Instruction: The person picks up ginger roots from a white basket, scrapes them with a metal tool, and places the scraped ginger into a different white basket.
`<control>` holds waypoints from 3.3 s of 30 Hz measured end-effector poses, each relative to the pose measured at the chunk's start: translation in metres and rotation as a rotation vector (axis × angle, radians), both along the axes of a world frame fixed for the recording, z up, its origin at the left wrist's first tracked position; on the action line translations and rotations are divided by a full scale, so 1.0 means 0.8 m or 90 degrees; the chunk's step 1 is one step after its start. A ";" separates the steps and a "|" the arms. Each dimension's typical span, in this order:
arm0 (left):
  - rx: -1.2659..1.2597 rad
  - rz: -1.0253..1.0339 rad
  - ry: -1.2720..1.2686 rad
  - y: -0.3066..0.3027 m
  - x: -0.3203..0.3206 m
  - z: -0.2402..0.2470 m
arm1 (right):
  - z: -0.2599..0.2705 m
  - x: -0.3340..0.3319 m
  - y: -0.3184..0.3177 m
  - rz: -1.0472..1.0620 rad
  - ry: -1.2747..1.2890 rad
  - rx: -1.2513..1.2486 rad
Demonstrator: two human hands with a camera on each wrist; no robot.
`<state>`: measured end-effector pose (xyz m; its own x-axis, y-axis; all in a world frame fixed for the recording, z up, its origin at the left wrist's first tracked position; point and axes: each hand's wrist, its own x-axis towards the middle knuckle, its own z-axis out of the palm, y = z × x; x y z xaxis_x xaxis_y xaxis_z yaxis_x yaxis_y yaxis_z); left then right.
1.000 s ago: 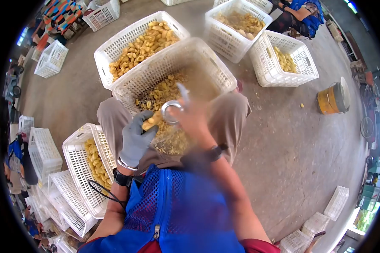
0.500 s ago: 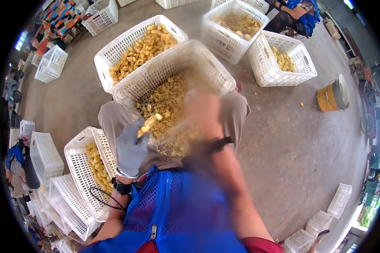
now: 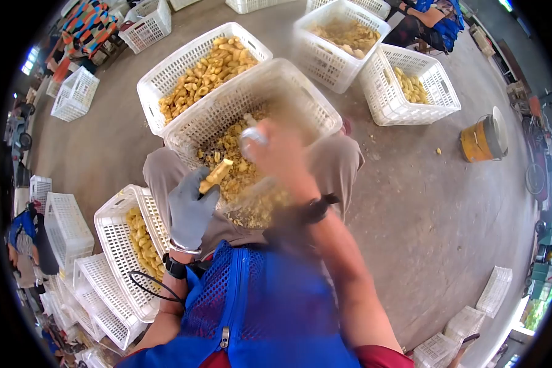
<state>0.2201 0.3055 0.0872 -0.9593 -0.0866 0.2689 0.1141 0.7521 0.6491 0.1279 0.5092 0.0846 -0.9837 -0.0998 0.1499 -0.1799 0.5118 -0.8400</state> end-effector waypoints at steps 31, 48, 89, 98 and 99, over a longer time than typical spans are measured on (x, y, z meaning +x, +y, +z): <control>-0.320 -0.134 0.029 0.002 0.004 -0.008 | -0.042 -0.015 -0.022 0.100 -0.098 -0.205; -0.228 -0.152 0.068 -0.003 0.003 0.003 | -0.066 -0.032 -0.014 0.024 -0.174 -0.216; 0.342 -0.364 -0.260 -0.009 0.014 -0.086 | -0.041 -0.009 0.029 0.013 -0.194 -0.139; 0.317 -0.318 -0.252 -0.002 0.027 -0.066 | -0.082 -0.013 0.024 0.134 -0.068 0.069; 0.354 -0.334 -0.253 -0.001 0.024 -0.066 | -0.077 -0.005 0.022 0.144 -0.103 -0.041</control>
<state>0.2390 0.3043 0.0348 -0.9258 0.3751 -0.0457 0.0441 0.2273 0.9728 0.1237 0.5267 0.0227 -0.9492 -0.3148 0.0060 -0.1443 0.4179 -0.8970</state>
